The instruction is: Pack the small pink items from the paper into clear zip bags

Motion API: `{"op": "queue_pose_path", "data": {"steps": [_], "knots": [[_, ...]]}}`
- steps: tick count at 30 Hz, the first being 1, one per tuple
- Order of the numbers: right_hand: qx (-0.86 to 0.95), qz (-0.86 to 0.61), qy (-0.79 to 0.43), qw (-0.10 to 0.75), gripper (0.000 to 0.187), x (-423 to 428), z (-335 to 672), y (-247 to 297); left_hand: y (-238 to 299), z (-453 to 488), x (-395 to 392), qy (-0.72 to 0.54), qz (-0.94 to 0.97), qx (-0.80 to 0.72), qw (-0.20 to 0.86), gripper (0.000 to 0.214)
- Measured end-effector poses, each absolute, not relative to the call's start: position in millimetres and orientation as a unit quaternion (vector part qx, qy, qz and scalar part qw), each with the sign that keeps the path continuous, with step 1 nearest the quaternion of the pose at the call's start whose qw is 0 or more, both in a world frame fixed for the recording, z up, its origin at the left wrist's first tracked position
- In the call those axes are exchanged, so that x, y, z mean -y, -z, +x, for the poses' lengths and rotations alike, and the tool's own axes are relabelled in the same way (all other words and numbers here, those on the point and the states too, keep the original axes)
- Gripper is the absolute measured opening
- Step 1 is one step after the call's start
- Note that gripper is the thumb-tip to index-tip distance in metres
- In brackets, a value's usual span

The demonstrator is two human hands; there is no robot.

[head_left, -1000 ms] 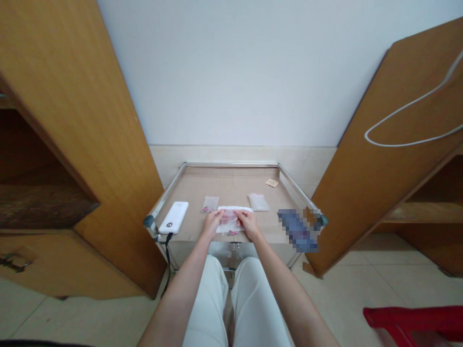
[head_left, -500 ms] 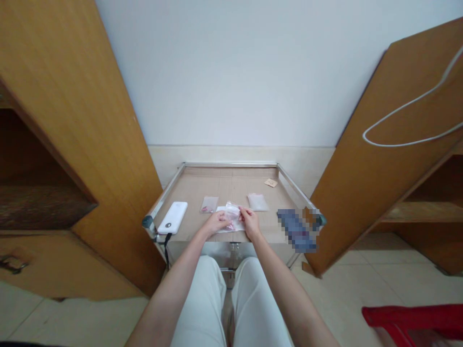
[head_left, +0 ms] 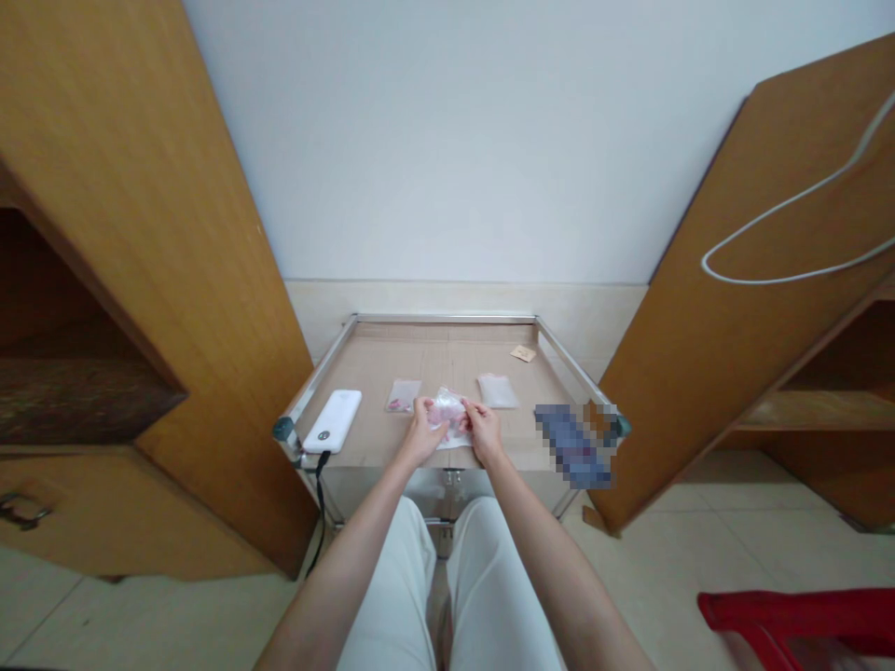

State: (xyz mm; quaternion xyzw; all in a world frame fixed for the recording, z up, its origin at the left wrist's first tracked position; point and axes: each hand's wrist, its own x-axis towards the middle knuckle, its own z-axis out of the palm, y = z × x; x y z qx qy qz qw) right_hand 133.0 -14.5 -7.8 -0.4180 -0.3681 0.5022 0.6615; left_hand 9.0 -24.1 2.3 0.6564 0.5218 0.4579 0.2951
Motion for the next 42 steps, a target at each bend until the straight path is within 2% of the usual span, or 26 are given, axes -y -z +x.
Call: {"op": "queue_pose_path", "data": {"steps": [5,8,14,21,28,34,38,42], "knots": [[0.388,-0.424,-0.489,0.656,0.03,16.0,134.8,7.3,0.5,19.3,34.6,-0.392,0.739,-0.523,0.161,0.044],[0.407,-0.418,-0.495,0.644,0.029,16.5,136.0,7.4,2.4,22.0,39.7,-0.373,0.763,-0.513,0.124,0.041],[0.376,-0.41,-0.516,0.651,0.032,16.1,135.2,4.8,-3.4,14.9,33.0,-0.39,0.756,-0.512,0.116,0.041],[0.379,-0.41,-0.512,0.653,0.029,17.2,134.4,1.7,-18.3,-20.3,-14.8,-0.43,0.693,-0.573,0.075,0.036],[0.379,-0.406,-0.52,0.648,0.031,16.1,135.2,4.1,-15.9,-36.3,-40.8,-0.336,0.685,-0.643,0.063,0.031],[0.383,-0.414,-0.518,0.643,0.032,17.5,135.6,1.8,-9.4,-31.6,-38.5,-0.255,0.655,-0.709,0.061,0.039],[0.388,-0.418,-0.519,0.637,0.032,18.2,135.3,0.6,-4.0,-28.2,-30.4,-0.267,0.671,-0.691,0.011,0.048],[0.389,-0.412,-0.52,0.639,0.03,18.2,134.8,1.1,2.2,-28.7,-25.9,-0.243,0.723,-0.646,0.017,0.045]]}}
